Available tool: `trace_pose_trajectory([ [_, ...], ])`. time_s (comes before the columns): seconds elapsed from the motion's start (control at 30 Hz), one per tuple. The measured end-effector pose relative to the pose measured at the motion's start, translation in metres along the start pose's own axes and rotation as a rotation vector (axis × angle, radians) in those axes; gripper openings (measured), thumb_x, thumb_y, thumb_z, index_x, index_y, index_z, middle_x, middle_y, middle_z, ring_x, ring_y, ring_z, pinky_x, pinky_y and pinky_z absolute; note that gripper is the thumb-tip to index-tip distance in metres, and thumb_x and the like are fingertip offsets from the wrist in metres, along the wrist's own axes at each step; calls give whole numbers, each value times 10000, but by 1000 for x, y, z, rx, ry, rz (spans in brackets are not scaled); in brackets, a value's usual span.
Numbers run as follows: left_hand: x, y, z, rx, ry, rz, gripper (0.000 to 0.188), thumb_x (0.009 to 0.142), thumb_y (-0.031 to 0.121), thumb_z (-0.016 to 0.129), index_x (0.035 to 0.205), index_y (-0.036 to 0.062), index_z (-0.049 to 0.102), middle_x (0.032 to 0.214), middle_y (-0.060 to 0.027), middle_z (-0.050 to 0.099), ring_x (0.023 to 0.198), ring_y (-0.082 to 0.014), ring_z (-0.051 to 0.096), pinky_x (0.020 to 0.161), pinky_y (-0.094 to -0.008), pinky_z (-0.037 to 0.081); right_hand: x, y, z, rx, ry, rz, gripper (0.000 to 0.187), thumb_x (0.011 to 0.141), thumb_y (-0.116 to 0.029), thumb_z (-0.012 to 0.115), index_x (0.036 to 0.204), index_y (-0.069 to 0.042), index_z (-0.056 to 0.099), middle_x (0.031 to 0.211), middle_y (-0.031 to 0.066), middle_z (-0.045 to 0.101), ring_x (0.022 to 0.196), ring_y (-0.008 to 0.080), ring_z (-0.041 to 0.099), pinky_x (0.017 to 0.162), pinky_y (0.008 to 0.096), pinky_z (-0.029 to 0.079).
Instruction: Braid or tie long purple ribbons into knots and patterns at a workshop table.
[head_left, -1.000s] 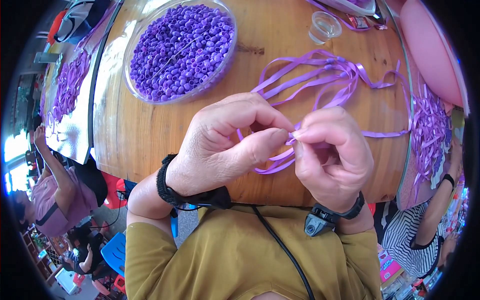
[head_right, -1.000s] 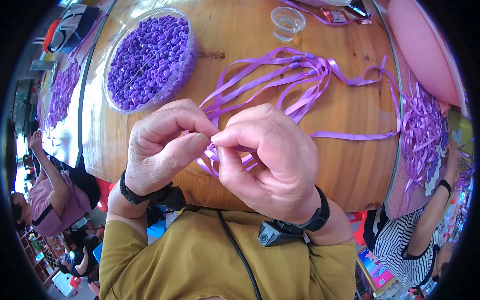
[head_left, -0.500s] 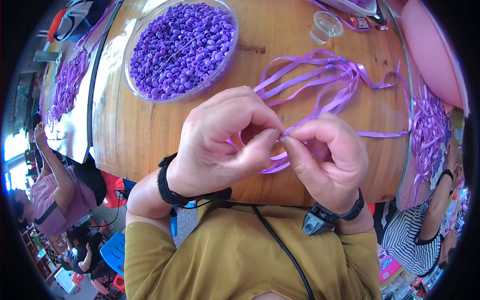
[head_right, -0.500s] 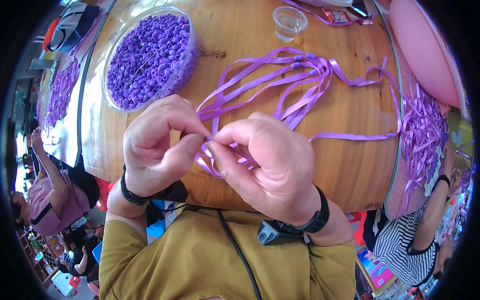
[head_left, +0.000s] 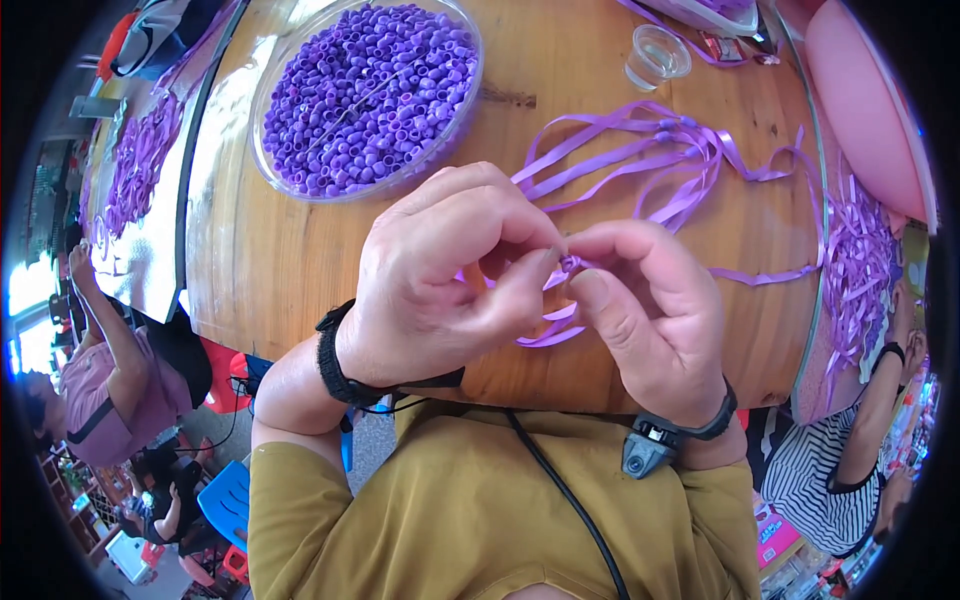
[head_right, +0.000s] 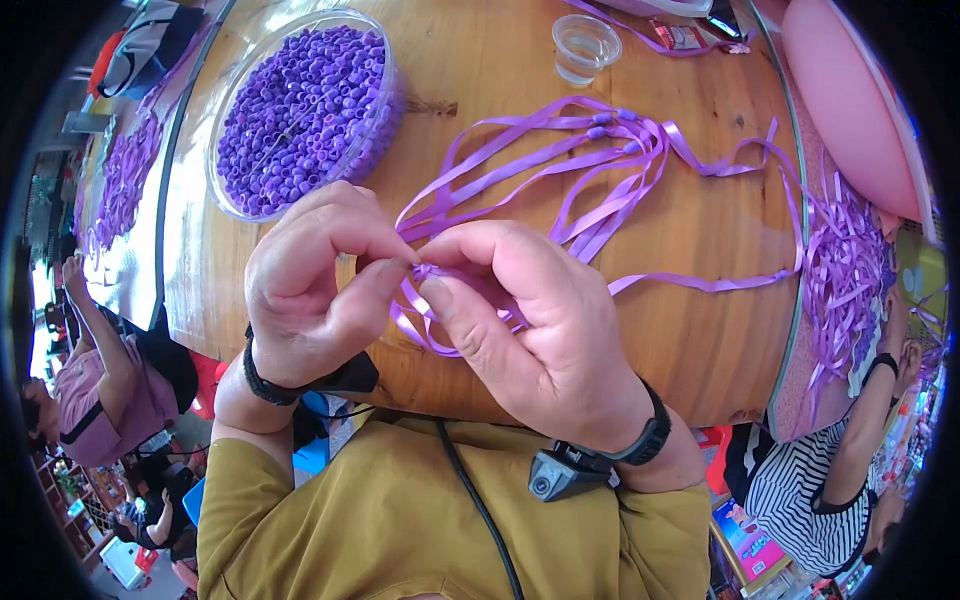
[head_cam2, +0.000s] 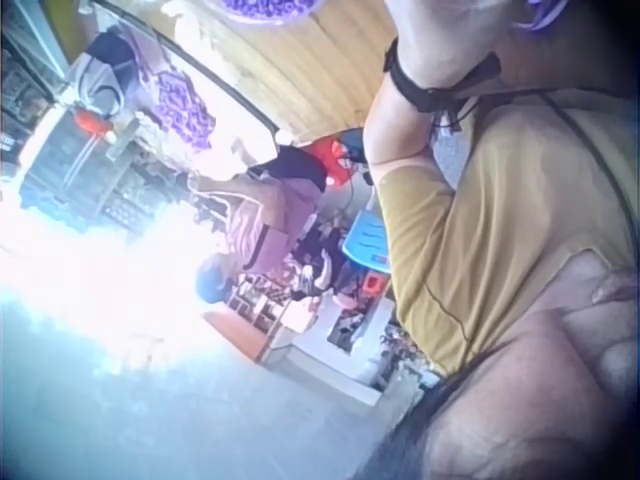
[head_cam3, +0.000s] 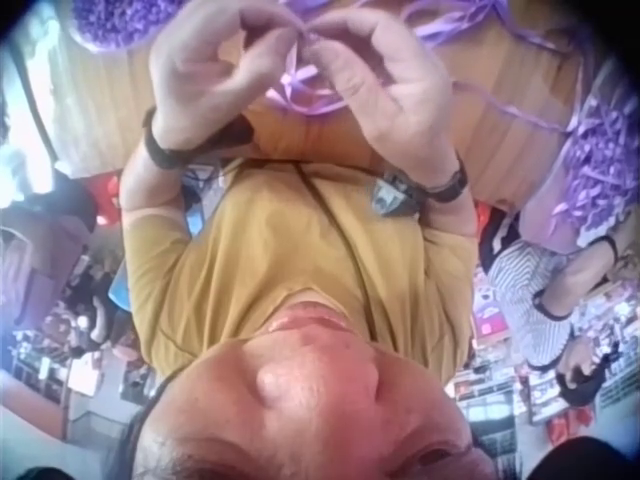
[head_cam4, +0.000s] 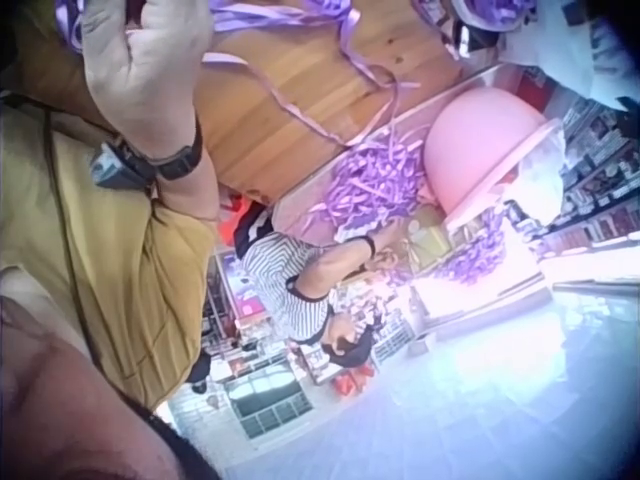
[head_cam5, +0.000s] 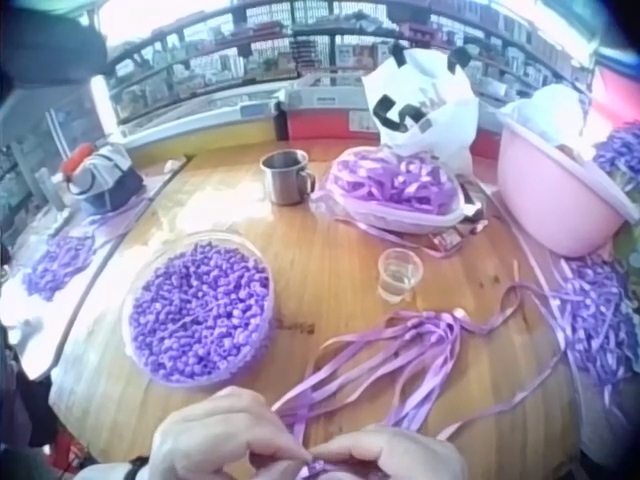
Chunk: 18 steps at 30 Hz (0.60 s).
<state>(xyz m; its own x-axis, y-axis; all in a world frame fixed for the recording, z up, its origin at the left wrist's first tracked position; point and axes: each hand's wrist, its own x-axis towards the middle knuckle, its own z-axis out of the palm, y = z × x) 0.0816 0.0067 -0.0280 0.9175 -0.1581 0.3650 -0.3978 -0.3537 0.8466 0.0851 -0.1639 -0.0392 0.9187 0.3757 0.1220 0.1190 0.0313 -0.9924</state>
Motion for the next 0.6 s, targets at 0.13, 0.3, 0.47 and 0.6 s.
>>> trace_pose_trajectory([
  [0.13,1,-3,0,81,-11,88,169,602,-106,566,722,13,577,665,-67,526,576,-170,504,527,-270,387,2,-2,-6,117,-66,98,118,843,-56,580,927,23,554,769,51,584,682,68,557,565,205,449],
  [0.3,0,-4,4,142,12,212,184,590,-100,585,721,29,575,659,-61,521,564,-180,500,512,-276,387,0,-6,-8,-4,-94,48,88,850,-45,568,904,24,563,729,35,583,638,50,546,559,195,447],
  [0.47,-2,-8,5,260,91,383,183,575,-72,613,716,35,565,654,-62,518,562,-211,504,527,-302,407,-1,-18,-6,84,-155,225,80,855,-9,541,925,27,552,820,21,575,772,54,533,677,184,428],
  [0.6,2,-9,3,272,120,446,177,573,-66,613,711,33,562,650,-67,516,564,-223,507,542,-316,421,-1,-12,-1,83,-36,82,62,842,-37,568,845,24,559,655,-2,557,575,4,488,501,166,398],
])
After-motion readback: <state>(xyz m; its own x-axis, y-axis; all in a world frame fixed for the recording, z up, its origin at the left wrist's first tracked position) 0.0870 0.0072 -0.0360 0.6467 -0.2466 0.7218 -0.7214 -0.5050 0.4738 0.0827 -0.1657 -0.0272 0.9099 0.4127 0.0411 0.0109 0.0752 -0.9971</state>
